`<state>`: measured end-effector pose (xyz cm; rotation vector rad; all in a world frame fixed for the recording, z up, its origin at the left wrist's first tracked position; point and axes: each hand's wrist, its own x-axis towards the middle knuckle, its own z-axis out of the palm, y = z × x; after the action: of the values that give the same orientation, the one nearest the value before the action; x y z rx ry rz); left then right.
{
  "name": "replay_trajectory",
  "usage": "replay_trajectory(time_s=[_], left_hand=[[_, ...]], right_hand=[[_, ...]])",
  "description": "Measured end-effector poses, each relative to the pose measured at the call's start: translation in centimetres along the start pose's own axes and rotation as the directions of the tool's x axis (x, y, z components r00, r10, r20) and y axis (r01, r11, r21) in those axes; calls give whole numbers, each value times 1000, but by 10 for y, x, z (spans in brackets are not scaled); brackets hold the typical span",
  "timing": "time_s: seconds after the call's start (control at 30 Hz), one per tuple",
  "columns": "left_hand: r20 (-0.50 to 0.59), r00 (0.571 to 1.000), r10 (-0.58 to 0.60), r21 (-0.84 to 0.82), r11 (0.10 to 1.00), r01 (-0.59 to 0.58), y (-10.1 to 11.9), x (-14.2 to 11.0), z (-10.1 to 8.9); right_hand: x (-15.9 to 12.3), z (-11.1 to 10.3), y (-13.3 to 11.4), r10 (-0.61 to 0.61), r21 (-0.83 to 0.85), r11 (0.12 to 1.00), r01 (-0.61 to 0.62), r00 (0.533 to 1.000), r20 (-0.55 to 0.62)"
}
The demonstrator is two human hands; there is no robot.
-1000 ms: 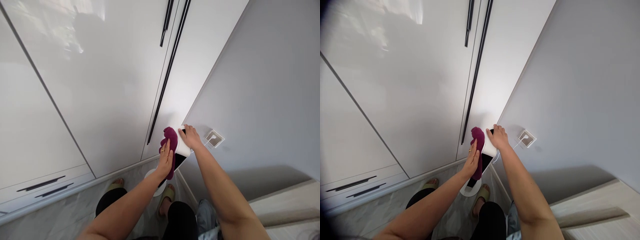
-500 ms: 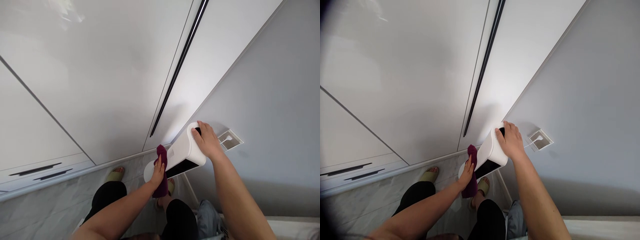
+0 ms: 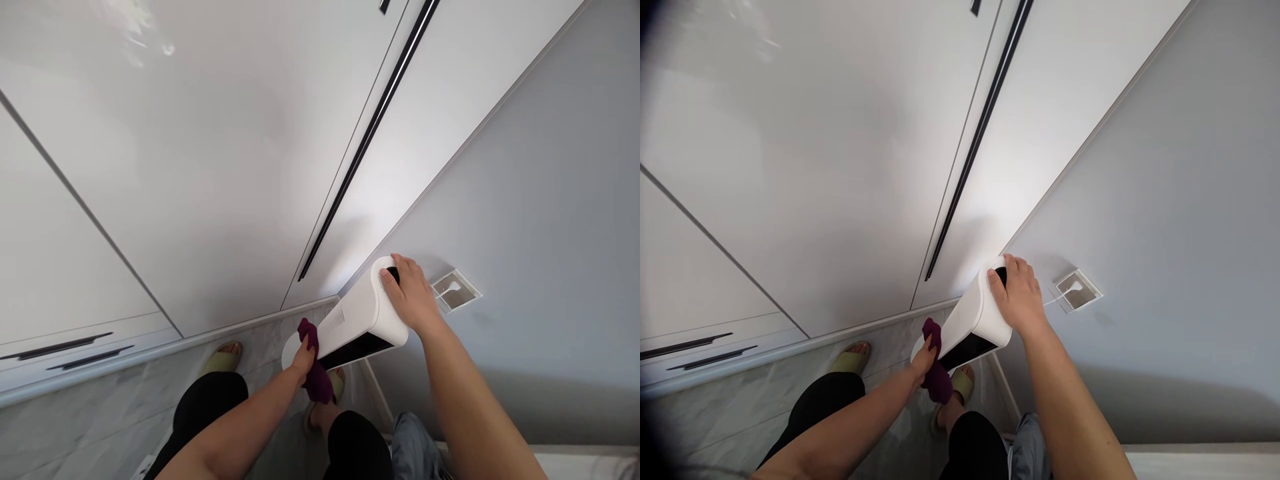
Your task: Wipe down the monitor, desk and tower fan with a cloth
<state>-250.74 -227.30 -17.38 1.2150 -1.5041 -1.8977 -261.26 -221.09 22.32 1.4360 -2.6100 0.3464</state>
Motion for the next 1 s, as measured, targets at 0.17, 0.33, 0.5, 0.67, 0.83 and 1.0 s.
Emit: replay_trajectory(time_s=[0.17,0.33,0.5,0.67,0.83,1.0], left_hand=[[19,997,76,-42,996,-75,58,-38,1],[74,937,343,-115,936,-333,146,-100,-7],[62,806,588,-126,806,-578,219,-145,-16],[17,664,747,-58,664,-745,264,-130,-13],[90,671,736,-74,677,-733,289,-66,-6],[277,818,504,-88,861,-501,256,15,2]], right_hand=[[1,-3,2,32,1,999,-32,999,11],[5,-3,0,48,-7,999,-48,999,19],[2,-2,1,38,-2,999,-38,999,1],[2,2,9,-11,16,1000,11,1000,-13],[6,3,16,38,43,998,-36,999,-30],[4,3,22,27,88,996,-22,998,-55]])
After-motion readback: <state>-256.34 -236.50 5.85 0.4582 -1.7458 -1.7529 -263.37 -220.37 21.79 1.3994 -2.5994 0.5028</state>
